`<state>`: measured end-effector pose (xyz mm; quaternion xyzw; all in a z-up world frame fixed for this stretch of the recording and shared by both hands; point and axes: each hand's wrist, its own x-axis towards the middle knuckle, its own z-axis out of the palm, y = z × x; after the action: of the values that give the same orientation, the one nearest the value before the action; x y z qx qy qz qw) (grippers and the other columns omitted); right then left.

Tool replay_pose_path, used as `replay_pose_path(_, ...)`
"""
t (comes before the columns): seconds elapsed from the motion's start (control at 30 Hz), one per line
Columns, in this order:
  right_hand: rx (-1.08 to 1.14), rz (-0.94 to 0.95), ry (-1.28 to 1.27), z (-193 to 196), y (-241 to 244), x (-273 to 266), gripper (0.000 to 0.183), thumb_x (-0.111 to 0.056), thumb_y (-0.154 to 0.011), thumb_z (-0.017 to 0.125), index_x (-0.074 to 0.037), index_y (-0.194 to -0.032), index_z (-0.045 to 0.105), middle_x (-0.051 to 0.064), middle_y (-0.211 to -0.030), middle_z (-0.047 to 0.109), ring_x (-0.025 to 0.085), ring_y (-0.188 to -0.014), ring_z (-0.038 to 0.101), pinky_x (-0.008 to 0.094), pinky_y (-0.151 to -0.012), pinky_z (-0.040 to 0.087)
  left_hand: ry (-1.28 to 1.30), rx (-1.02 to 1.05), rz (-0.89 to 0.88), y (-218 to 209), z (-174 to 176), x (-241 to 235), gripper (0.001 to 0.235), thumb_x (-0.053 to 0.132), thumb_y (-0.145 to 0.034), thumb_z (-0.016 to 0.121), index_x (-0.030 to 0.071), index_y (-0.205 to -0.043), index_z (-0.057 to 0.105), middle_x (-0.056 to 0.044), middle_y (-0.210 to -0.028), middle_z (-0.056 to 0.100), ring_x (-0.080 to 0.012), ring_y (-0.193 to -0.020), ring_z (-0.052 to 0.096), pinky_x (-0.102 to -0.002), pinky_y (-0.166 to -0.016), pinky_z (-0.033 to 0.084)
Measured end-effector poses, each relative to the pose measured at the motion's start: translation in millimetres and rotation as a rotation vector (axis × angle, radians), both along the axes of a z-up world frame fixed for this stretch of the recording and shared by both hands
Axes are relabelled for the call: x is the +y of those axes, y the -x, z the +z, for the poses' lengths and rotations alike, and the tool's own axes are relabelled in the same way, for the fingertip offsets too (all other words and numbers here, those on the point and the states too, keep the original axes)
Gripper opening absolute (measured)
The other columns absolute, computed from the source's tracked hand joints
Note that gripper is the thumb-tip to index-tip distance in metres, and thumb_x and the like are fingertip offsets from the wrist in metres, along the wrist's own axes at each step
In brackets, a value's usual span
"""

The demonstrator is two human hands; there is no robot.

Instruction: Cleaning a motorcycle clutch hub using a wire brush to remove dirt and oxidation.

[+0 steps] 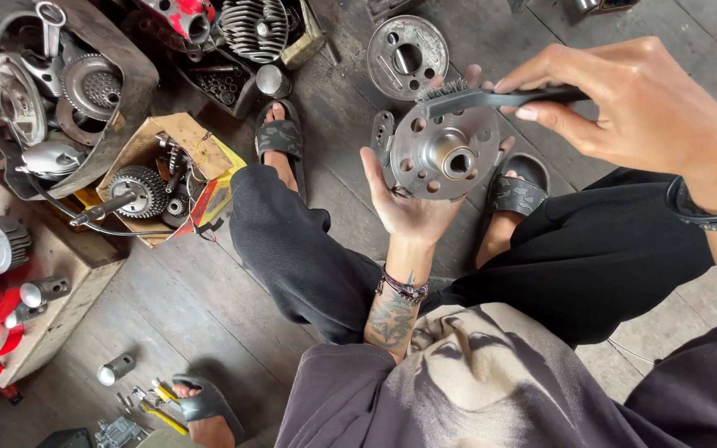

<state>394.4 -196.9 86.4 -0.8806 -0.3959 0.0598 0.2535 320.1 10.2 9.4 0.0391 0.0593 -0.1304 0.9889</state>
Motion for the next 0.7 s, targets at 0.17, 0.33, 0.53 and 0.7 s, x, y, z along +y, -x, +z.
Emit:
replay_pose_path(0.17,-0.201,0.017,0.024,-6,-1,-8,0.014,-0.017,-0.109,0.073,-0.011,-0.121,0.078,0.005,-0.097,0.073,0.019,-0.072,0.064,0.031,-0.069,0.052,0.088,-0.049,-0.012,1,-13,-4,0.103,0.07,-0.085,0.049,0.009,-0.164,0.022,-0.022,-0.18,0.006,-0.0418,-0.163,0.012,-0.069,-0.122,0.023)
replay_pose_path(0.33,-0.313,0.062,0.021,-17,-4,-12,0.011,-0.013,-0.11,0.074,-0.014,-0.119,0.08,0.007,-0.101,0.074,0.022,-0.088,0.068,0.036,-0.086,0.049,-0.03,0.041,-0.055,-3,3,-10,0.118,0.072,-0.074,0.045,0.002,-0.165,0.017,-0.026,-0.176,0.014,-0.0399,-0.16,0.019,-0.061,-0.124,0.025)
replay_pose_path(0.53,-0.398,0.104,0.043,-5,-1,1,0.014,-0.021,-0.11,0.082,-0.01,-0.101,0.081,0.005,-0.098,0.073,0.026,-0.091,0.065,0.039,-0.095,0.042,-0.195,-0.058,-0.159,2,-10,-8,0.13,0.08,-0.072,0.043,0.0,-0.17,0.014,-0.022,-0.169,0.027,-0.0346,-0.151,0.035,-0.053,-0.125,0.034)
replay_pose_path(0.7,-0.275,0.109,0.1,-22,5,-13,0.023,-0.024,-0.117,0.083,-0.008,-0.101,0.079,0.006,-0.102,0.074,0.024,-0.095,0.071,0.036,-0.083,0.052,-0.133,0.069,-0.194,3,-14,-4,0.131,0.077,-0.065,0.041,0.001,-0.168,0.015,-0.024,-0.175,0.019,-0.0351,-0.155,0.031,-0.05,-0.125,0.032)
